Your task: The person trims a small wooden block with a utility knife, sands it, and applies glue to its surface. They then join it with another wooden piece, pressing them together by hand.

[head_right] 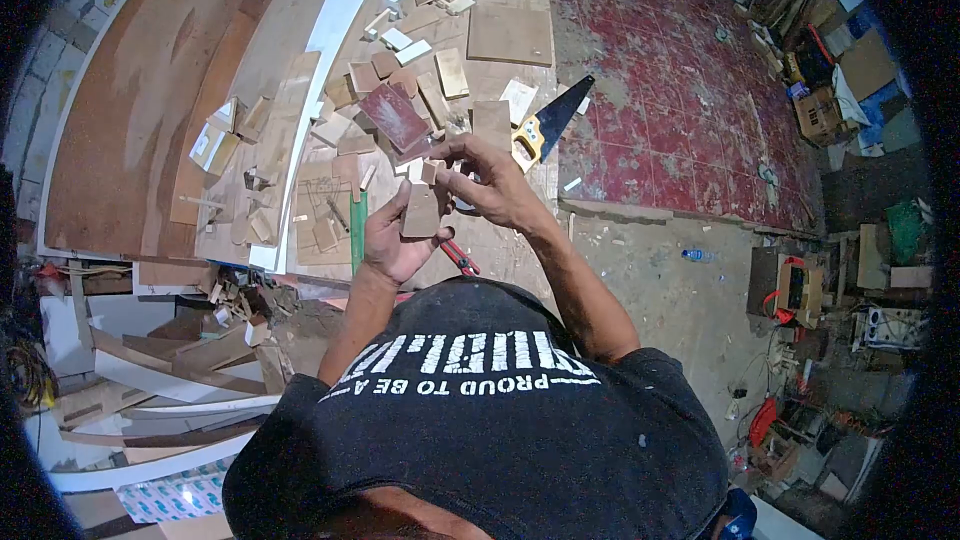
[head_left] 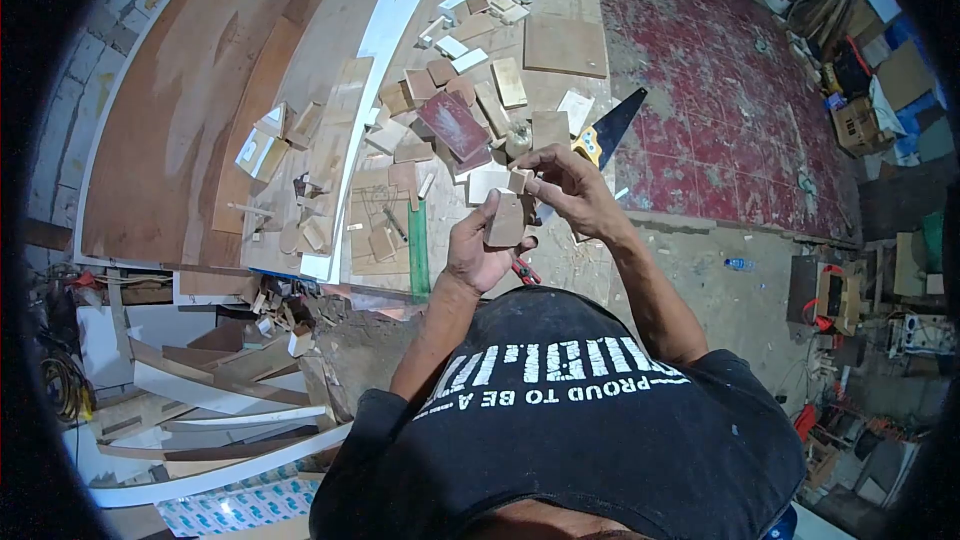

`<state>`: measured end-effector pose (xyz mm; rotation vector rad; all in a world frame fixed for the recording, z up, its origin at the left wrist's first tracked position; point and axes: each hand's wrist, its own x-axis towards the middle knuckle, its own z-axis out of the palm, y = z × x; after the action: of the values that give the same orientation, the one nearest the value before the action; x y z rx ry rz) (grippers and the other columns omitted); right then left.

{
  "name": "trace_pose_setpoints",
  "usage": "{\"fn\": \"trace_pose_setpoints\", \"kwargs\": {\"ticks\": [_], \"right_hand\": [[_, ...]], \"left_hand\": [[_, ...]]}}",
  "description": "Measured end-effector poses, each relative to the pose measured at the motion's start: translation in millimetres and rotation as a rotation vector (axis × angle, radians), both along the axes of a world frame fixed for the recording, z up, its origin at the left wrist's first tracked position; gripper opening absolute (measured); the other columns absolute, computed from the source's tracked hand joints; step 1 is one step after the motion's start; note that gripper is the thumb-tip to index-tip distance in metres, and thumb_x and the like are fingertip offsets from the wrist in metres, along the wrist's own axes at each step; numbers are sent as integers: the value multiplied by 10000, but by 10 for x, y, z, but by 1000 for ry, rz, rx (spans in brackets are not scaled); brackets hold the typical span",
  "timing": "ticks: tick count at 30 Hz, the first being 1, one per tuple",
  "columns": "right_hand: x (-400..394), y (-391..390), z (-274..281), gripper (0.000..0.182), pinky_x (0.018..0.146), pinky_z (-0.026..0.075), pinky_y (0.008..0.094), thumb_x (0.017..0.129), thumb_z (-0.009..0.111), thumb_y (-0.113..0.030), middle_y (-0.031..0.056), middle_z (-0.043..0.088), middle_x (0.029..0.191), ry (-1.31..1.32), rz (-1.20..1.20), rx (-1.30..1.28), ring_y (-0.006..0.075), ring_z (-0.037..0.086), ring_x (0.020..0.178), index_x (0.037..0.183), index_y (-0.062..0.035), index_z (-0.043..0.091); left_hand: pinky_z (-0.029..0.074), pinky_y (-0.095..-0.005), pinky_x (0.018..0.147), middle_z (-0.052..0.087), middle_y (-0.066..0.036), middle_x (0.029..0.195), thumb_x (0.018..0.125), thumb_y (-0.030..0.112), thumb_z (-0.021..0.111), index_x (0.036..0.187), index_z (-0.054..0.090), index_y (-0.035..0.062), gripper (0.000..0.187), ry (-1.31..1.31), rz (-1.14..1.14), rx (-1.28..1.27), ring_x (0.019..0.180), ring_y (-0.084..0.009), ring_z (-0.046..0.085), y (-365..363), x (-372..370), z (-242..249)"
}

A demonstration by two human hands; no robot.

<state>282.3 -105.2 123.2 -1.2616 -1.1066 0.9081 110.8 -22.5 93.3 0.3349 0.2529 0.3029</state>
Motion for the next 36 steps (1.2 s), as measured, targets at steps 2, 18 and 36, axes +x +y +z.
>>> {"fn": "trace_pose_setpoints", "kwargs": {"ticks": [2,18,36], "right_hand": [[35,-1,-49,276,820,506,275,935,629,-113,58,596,1072,91,73,-63,118,589,947,1176,-1,553],[-40,7,-155,446,865,472,281,874,683,-71,58,544,1153,420,74,74,133,545,1048,1267,-26,479],[-133,51,-162,511,904,457,289,855,713,-93,60,599,1116,283,-16,31,137,572,1037,1300,-37,468]], "left_hand": [[464,-388,757,630,-109,1085,968,407,525,1221,550,43,444,16,20,-27,982,-249,582,-19,6,-32],[530,-399,829,651,-76,1055,960,359,573,1207,567,24,416,18,61,148,972,-185,638,-70,49,19],[470,-513,956,553,-104,1293,965,377,544,1363,458,68,511,-92,54,20,1187,-237,540,-64,98,-169]]}}
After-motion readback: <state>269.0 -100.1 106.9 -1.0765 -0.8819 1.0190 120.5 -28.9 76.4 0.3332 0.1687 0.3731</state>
